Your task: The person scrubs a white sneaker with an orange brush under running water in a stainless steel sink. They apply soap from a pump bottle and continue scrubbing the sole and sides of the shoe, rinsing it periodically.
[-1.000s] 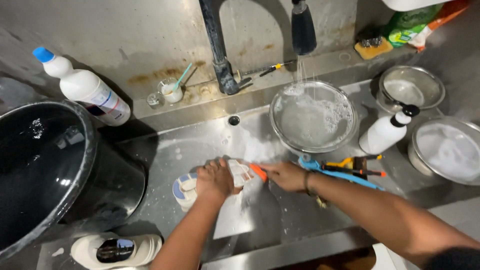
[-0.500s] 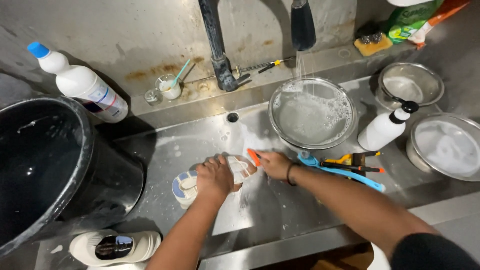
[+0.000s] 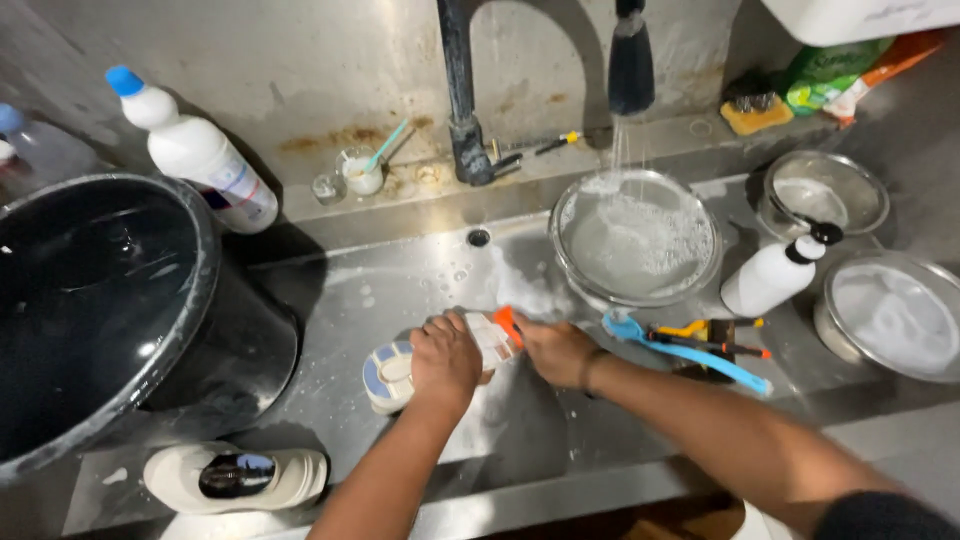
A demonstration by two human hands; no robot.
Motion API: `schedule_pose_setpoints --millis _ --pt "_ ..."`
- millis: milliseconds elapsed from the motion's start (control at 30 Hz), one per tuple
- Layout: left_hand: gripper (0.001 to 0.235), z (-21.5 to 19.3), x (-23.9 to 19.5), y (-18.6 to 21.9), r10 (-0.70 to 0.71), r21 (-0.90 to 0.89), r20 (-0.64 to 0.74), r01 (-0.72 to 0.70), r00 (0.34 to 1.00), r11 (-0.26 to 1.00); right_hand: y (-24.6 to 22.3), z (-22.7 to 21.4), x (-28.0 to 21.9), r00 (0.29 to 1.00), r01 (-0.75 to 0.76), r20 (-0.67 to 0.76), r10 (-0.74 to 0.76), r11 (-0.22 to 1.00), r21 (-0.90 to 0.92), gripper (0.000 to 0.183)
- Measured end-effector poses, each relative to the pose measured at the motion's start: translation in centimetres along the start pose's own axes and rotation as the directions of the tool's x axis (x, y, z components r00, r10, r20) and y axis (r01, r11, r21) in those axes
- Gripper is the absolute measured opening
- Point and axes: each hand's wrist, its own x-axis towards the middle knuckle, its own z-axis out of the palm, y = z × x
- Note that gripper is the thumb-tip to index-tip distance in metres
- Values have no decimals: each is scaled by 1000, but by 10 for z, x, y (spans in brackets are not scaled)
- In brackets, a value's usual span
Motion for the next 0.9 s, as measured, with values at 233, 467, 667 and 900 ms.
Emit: schedule_pose_setpoints --millis 233,467,667,900 --pt "65 31 4 16 -50 72 -36 53 998 996 -20 -26 44 984 -29 -161 74 964 265 65" --pt "27 48 7 10 -52 2 -244 54 969 999 -30 -161 10 881 -340 467 80 793 506 57" --pt "23 55 10 10 -45 -29 -330 38 943 999 -23 -65 74 926 -309 346 149 826 471 65" --pt "24 96 16 18 -36 -18 -360 31 932 999 -19 -66 77 880 -346 459 120 823 450 49"
